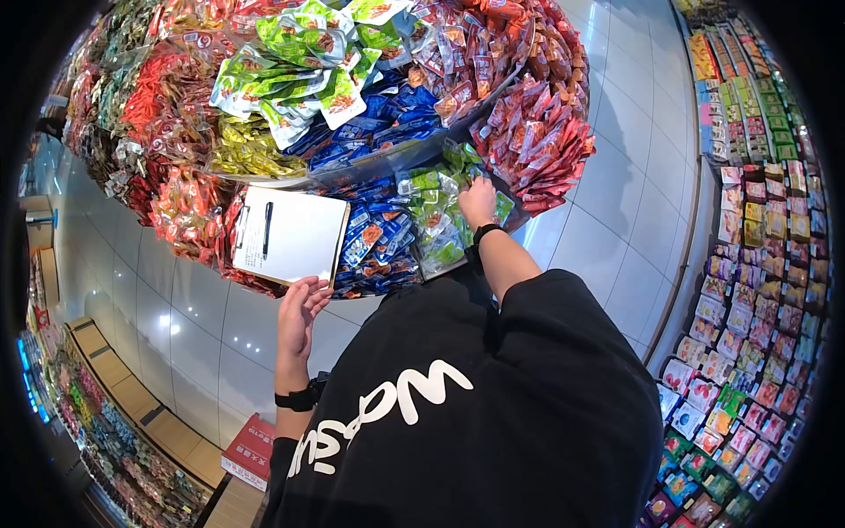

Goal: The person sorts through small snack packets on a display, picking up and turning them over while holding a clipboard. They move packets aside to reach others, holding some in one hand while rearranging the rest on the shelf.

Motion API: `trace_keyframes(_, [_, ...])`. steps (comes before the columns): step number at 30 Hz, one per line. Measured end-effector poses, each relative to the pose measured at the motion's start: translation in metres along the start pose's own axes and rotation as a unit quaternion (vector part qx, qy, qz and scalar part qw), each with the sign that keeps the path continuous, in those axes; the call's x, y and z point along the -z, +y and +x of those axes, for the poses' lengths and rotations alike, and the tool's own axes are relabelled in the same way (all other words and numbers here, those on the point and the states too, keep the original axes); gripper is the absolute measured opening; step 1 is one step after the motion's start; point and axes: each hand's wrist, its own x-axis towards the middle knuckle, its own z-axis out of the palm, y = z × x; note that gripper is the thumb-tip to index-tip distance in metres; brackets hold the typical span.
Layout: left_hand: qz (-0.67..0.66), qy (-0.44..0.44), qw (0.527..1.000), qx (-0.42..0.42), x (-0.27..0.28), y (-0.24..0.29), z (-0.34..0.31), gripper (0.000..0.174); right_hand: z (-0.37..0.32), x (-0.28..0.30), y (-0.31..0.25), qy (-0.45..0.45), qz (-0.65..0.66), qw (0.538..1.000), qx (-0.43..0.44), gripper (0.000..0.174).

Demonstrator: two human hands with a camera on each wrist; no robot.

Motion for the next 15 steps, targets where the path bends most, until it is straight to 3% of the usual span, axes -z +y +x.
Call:
trace_keyframes(4, [-0.002,-0.009,1.000,-0.001,-0.001,0.002,0.005,0.034,-0.013,0.022,-0.004,-0.031,0.005,0.999,0.031,0.027])
trace_keyframes(9, [-0.004,-0.011,1.000,-0.003,-0.003,0.006,0.009,0.033,-0.041,0.042,0.007,-0.004,0.044,0.960,0.276,0.024])
trace_keyframes(12, [-0.001,-0.014,1.000,-0.005,-0.005,0.007,0.012,0.033,-0.029,0.058,-0.009,0.055,0.021,0.932,0.357,0.026])
trace_keyframes(15, [-0.003,-0.019,1.000,-0.008,-0.004,0.009,0.011,0.032,0.005,0.043,-0.016,0.063,-0.024,0.948,0.310,0.029])
